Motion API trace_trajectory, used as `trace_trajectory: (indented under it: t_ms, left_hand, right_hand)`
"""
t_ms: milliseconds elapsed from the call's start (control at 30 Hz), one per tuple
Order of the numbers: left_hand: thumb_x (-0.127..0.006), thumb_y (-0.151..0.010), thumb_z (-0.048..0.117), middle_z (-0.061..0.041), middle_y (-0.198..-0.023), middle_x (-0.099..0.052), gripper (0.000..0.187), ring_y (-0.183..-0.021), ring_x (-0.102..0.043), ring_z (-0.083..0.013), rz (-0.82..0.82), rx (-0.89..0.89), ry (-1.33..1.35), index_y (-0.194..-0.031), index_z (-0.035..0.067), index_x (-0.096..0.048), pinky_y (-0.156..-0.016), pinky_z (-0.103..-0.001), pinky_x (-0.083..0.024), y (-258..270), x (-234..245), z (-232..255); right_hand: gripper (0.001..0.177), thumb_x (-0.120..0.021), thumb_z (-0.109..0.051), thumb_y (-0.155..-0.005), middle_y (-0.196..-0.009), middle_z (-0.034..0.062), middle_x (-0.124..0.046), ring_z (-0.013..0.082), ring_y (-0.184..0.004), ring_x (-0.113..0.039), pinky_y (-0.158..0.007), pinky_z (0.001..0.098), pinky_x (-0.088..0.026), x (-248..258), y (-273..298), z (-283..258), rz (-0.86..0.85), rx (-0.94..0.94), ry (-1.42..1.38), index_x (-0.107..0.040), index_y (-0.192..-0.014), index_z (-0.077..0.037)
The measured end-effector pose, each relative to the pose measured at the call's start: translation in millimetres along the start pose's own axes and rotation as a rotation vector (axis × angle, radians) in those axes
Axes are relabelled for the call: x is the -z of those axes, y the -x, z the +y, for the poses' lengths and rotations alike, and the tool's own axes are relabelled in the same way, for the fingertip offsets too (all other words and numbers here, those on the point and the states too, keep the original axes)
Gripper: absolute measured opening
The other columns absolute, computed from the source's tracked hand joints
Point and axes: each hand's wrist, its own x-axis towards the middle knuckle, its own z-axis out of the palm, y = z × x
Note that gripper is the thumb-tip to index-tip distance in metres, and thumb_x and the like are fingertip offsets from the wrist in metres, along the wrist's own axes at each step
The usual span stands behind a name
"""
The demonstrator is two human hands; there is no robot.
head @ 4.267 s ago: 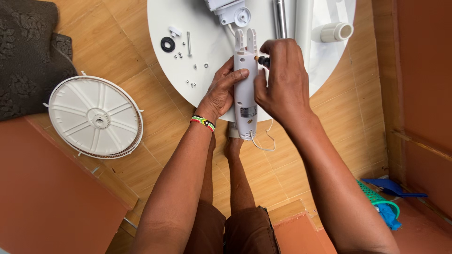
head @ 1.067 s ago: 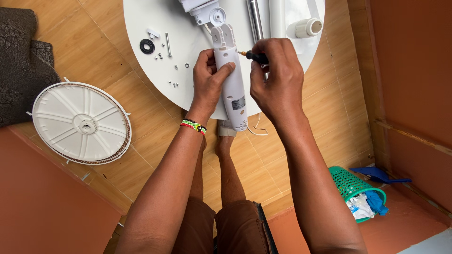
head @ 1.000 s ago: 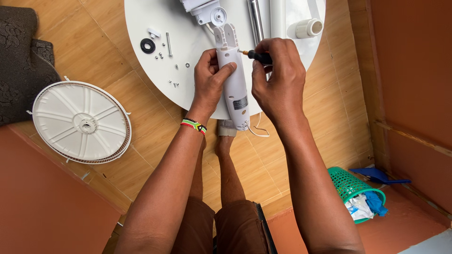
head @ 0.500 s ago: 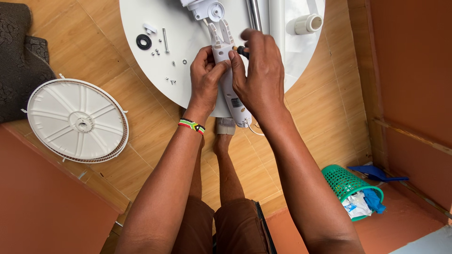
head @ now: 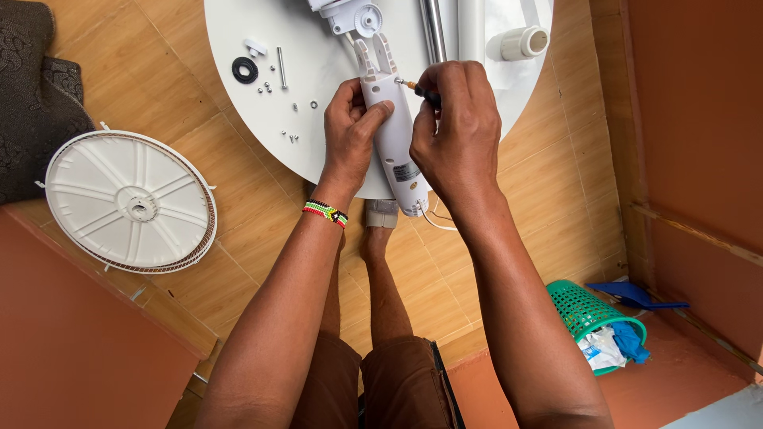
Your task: The person disassembles an electric fan by removing screws from the motor housing and control panel using a screwdriver. They separate the fan components and place the screws and parts on a nearby table.
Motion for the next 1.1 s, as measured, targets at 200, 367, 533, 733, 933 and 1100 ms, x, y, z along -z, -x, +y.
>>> trace_trajectory:
  t_ms: [200, 367, 533, 733, 933, 1100]
  left_hand:
    - [-0.079, -0.085, 0.029, -0.012, -0.105, -0.070, 0.046, -0.090, -0.074, -0.0164, 0.162, -0.070, -0.412, -0.111, -0.002, -0.058, -0.082, -0.032, -0.062, -5.3, -10.3, -5.6]
    - [-0.088, -0.083, 0.032, -0.013, -0.105, -0.058, 0.059, -0.092, -0.063, -0.0248, 0.266, -0.152, -0.754, -0.115, -0.004, -0.054, -0.079, -0.041, -0.055, -4.7, -16.0, -3.8]
    - [-0.081, -0.086, 0.016, -0.012, -0.108, -0.058, 0.047, -0.081, -0.062, -0.0194, 0.214, -0.163, -0.546, -0.119, -0.003, -0.054, -0.074, -0.034, -0.055, 15.5, -5.8, 19.1]
    - [-0.066, -0.101, 0.000, -0.010, -0.114, -0.066, 0.032, -0.095, -0.069, -0.0121, -0.042, -0.229, 0.066, -0.131, -0.003, -0.059, -0.083, -0.026, -0.059, 59.3, 32.2, 64.7]
    - [-0.068, -0.103, 0.004, -0.009, -0.108, -0.070, 0.023, -0.093, -0.073, -0.0125, 0.042, -0.312, 0.041, -0.125, -0.002, -0.064, -0.082, -0.026, -0.061, 74.6, 57.8, 81.5]
    - [-0.069, -0.105, 0.003, -0.007, -0.099, -0.072, 0.011, -0.087, -0.071, -0.0106, 0.123, -0.340, -0.005, -0.114, -0.002, -0.068, -0.077, -0.025, -0.059, 77.1, 80.0, 75.9]
  right_hand:
    - [0.020, -0.067, 0.009, -0.094, -0.107, 0.0116, -0.062, 0.0200, -0.093, -0.071, -0.081, 0.0318, -0.060, 12.1, 2.2, -5.3, 0.023, -0.089, -0.153, -0.059, -0.110, 0.000]
    - [0.018, -0.070, 0.005, -0.095, -0.100, 0.0084, -0.067, 0.0157, -0.090, -0.069, -0.076, 0.0303, -0.060, 15.6, 2.1, -7.1, 0.019, -0.300, -0.353, -0.060, -0.108, 0.000]
    - [0.014, -0.068, 0.000, -0.093, -0.091, 0.0079, -0.065, 0.0134, -0.073, -0.062, -0.066, 0.0300, -0.057, 13.7, -1.7, -10.0, -0.014, -0.695, -0.970, -0.061, -0.104, 0.000]
    - [0.010, -0.064, -0.007, -0.098, -0.089, 0.0088, -0.063, 0.0145, -0.074, -0.060, -0.067, 0.0312, -0.054, -0.1, 10.5, -28.7, -0.096, -0.821, -1.349, -0.062, -0.104, 0.001]
    - [0.009, -0.062, -0.006, -0.098, -0.087, 0.0100, -0.063, 0.0154, -0.073, -0.060, -0.067, 0.0310, -0.052, -25.7, 12.2, -47.5, -0.205, -0.823, -1.391, -0.062, -0.102, 0.001]
    - [0.008, -0.064, -0.005, -0.097, -0.087, 0.0102, -0.062, 0.0157, -0.073, -0.059, -0.067, 0.0314, -0.053, -45.4, 10.8, -60.5, -0.290, -0.814, -1.342, -0.063, -0.101, 0.002]
